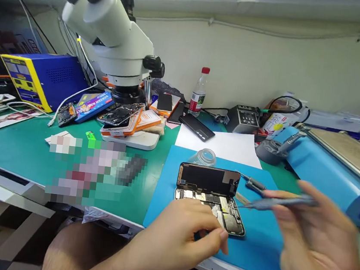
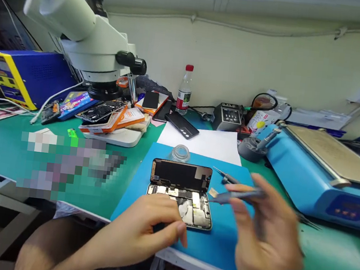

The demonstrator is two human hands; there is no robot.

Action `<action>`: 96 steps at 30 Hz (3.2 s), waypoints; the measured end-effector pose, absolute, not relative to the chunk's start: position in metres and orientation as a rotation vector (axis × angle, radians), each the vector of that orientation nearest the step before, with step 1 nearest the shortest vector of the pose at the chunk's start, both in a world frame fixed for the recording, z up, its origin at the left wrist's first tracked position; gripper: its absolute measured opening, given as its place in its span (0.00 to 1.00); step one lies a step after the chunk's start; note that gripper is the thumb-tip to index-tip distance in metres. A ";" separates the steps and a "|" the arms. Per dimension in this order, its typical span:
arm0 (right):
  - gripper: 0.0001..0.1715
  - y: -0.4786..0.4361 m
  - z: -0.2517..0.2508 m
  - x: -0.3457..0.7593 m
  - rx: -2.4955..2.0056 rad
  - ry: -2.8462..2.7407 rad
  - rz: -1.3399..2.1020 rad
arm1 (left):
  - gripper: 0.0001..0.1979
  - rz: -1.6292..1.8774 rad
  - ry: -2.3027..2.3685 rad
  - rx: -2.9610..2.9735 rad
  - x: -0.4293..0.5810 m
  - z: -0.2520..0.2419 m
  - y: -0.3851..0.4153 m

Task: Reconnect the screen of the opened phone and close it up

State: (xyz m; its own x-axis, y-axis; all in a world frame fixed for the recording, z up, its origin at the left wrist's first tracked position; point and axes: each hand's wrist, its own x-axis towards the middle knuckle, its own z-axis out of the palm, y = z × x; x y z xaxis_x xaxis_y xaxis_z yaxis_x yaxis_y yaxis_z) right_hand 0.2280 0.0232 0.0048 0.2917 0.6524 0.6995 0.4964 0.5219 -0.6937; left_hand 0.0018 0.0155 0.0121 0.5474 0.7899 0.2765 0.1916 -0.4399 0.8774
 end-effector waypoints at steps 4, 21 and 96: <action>0.33 0.034 0.015 0.245 -1.148 -1.047 0.228 | 0.16 0.879 0.799 1.957 0.002 0.012 0.017; 0.19 0.044 -0.015 0.279 -1.592 -1.962 -0.091 | 0.16 1.209 0.883 1.885 -0.004 0.002 0.002; 0.25 0.025 0.022 0.230 -1.553 -1.728 0.522 | 0.12 1.130 1.234 2.725 -0.055 -0.016 0.007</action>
State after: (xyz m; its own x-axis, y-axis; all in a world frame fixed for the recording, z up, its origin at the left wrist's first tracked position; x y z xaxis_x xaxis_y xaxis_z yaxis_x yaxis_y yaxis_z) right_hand 0.2296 0.0253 0.0217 0.0089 0.9673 0.2533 0.6652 0.1834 -0.7238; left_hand -0.0549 0.0066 -0.0157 0.4530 0.6374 0.6233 0.6767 -0.7010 0.2250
